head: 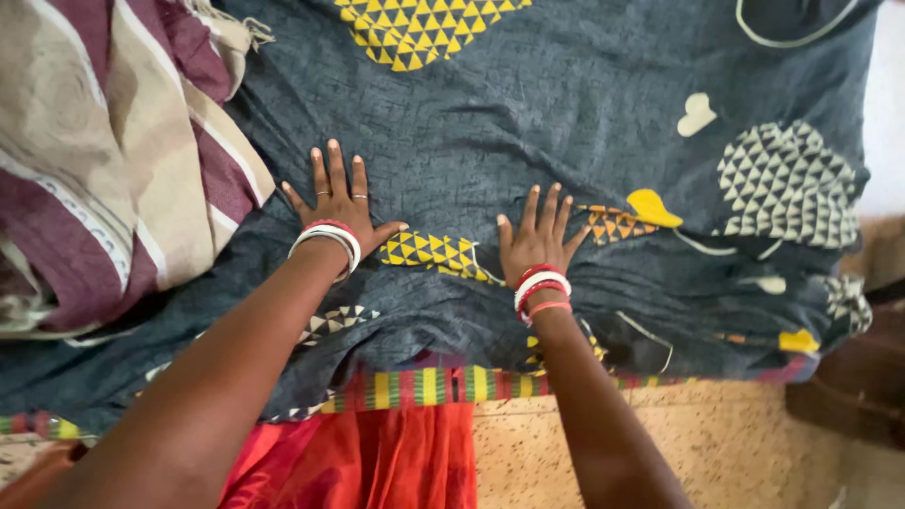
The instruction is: The person folds a patterned bedsheet on a bed by hand, smoothing and aligning the fabric repeatedly to create a neat rectangular shape. The person uses both hands to press and adjust the sheet without any tools.
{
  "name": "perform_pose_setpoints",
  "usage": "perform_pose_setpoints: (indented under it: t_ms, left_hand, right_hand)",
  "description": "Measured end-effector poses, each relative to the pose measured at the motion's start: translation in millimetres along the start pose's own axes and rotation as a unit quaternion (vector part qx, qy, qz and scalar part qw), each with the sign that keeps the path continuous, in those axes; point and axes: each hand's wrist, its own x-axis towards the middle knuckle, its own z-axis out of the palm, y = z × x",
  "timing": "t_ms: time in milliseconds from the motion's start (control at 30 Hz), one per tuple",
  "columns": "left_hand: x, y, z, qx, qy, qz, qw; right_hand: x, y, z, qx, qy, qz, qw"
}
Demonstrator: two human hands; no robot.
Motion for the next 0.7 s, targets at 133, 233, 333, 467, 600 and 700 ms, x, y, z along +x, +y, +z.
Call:
perform_pose_setpoints:
  t_ms: [133, 233, 333, 467, 600, 700]
  left_hand:
    - [0.8, 0.8, -5.2, 0.009, -0.004, -0.003, 1.0]
    - [-1.6, -1.5, -2.1, 0.002, 0.005, 0.007, 1.0]
    - [-1.9, 0.7, 0.2, 0.007, 0.002, 0.013, 1.0]
    - [-1.4, -0.5, 2.0, 0.02, 0.02, 0.019, 0.999]
    - [3.8, 3.0, 6.1, 0.023, 0.013, 0.02, 0.999]
    - [3.8, -1.1, 9.5, 0.031, 0.023, 0.023, 0.999]
  right_hand:
    - [-9.3, 9.5, -18.3, -0.028, -0.03, 0.059, 0.997]
    - [-19.6, 13.5, -17.4, -0.018, -0.026, 0.124, 0.992]
    - [-21.0, 12.4, -11.9, -0.003, -0.019, 0.163, 0.987]
    - [-20.8, 6.6, -3.3, 0.012, -0.018, 0.168, 0.986]
    - [-19.9, 13.6, -4.7, 0.003, -0.013, 0.166, 0.986]
    - [-23.2, 8.4, -2.7, 0.009, -0.009, 0.165, 0.986]
